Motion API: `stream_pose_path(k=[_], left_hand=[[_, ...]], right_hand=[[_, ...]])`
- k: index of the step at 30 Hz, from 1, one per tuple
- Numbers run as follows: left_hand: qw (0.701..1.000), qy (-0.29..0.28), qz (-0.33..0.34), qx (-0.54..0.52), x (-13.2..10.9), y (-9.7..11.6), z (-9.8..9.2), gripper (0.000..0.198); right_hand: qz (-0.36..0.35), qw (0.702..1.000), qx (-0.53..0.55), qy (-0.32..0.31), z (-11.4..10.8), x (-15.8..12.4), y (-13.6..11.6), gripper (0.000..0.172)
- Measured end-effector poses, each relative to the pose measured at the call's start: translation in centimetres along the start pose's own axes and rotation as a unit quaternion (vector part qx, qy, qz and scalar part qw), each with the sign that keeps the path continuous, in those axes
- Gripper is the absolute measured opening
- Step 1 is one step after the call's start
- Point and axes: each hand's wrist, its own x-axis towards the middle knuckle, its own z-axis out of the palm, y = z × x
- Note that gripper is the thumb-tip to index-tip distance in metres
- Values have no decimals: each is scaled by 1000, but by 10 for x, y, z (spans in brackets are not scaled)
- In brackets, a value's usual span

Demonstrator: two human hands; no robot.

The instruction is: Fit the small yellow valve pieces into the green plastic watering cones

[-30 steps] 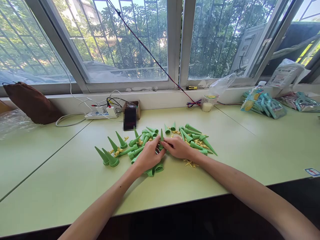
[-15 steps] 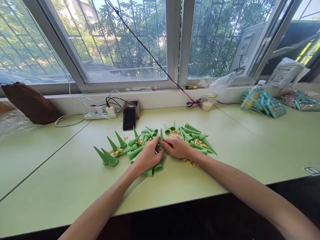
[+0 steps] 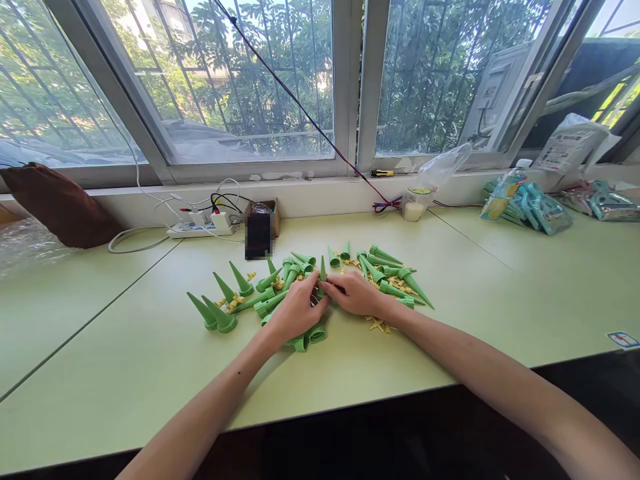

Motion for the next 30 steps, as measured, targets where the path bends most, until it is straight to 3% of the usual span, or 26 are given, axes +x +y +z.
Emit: stream_pose_path(k=[30], left_hand=[[1000, 2, 16, 3, 1, -2, -1, 7]], right_hand=[[8, 1000, -2, -9, 0, 1, 2, 36]])
